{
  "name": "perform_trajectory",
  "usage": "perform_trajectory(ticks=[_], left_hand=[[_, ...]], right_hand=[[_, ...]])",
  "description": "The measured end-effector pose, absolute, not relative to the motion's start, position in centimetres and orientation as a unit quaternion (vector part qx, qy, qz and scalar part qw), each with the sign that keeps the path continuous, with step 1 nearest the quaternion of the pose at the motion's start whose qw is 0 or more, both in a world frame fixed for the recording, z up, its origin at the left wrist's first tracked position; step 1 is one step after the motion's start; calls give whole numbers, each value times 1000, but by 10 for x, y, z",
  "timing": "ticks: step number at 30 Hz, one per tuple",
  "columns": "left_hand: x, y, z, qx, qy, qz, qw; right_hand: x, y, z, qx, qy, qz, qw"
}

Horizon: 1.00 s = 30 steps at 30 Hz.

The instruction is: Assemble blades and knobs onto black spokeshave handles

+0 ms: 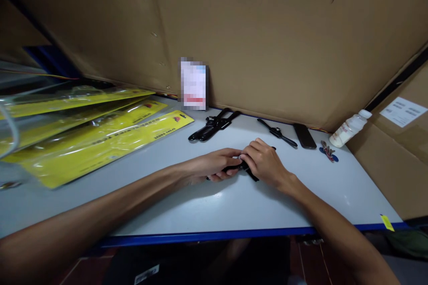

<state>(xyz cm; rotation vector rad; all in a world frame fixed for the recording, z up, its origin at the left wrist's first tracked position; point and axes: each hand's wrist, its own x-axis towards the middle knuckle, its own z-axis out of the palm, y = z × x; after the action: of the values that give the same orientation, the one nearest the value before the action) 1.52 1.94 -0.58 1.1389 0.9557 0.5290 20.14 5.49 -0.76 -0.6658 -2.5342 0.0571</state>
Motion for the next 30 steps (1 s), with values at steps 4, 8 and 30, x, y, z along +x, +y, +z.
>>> perform_trajectory(ticks=[4,8,30], left_hand=[[15,19,-6,512,433,236,703],[16,18,-5,497,444,236,707],[24,15,-4,560,488,227,629]], right_hand=[[199,52,-8,-261,-932,39,247],[199,51,-2,-321,-913,84,237],[202,52,4,-332,-911,106,220]])
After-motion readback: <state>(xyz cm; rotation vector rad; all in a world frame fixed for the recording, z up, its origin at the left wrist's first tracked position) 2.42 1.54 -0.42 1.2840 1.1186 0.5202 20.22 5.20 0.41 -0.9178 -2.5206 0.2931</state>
